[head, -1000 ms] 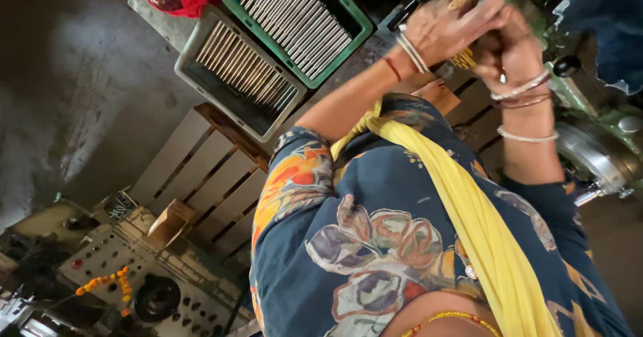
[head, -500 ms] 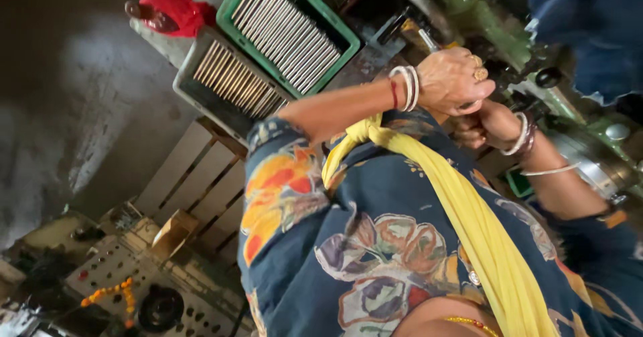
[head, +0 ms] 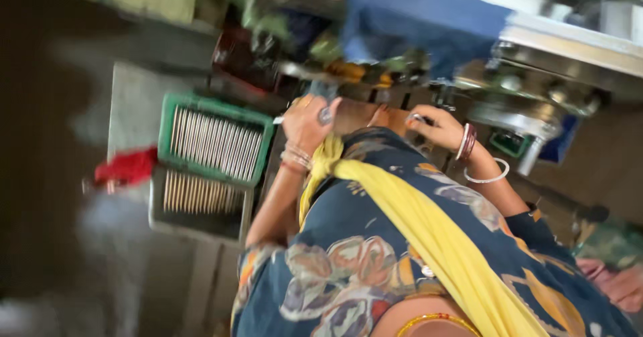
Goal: The person repeatedly picks up small metal rods from a tray, places them into a green industrial press, and operates the machine to process them. The processed rods are then placed into a separate tray. This cycle is repeated continuously throughout the clip.
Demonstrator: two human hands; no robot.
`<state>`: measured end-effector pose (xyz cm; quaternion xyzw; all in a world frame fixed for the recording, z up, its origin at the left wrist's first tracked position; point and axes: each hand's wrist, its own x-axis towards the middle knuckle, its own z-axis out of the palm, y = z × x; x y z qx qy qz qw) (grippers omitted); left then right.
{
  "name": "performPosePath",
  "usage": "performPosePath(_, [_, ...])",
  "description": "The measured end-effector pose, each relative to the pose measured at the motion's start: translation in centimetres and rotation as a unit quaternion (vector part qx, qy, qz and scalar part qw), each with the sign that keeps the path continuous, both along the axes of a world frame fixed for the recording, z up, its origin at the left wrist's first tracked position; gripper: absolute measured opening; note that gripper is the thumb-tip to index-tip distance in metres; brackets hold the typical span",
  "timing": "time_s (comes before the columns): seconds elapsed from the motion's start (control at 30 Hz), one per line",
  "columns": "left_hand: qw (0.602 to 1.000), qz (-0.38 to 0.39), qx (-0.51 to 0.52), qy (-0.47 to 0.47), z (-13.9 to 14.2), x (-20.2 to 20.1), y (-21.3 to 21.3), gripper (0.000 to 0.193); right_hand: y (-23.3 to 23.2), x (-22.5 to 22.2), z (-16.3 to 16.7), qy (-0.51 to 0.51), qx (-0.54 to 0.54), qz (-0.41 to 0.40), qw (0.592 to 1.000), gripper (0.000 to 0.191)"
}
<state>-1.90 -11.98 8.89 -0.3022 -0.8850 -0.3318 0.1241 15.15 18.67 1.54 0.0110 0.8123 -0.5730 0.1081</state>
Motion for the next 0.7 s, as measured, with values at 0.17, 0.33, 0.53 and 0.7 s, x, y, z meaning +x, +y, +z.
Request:
performPosePath(0.17, [0.995, -0.097, 0.014, 0.027, 7.2, -1.1, 2.7, 0.048, 1.6, 0.4, 11.8, 0.101, 0.053, -0.030, 0.993, 0.013])
performPosePath(0.33, [0.952, -0.233, -0.112, 0.162, 14.1, -7.7, 9.1, 0.061, 11.7, 1.6, 20.8, 0.151, 0.184, -0.293, 0.926, 0.016])
performPosePath(0.53, [0.704, -0.115, 0.478, -0.512, 16.1, -21.5, 30.4, 0.026, 26.7, -4.1, 24.3, 0.039, 0.545, -0.458, 0.701, 0.008])
performPosePath(0.7, [0.562, 0.006, 0.471, -0.679, 14.5, -25.0, 37.7, 0.025, 26.4, -7.2, 26.1, 0.140, 0.581, -0.371, 0.711, 0.015])
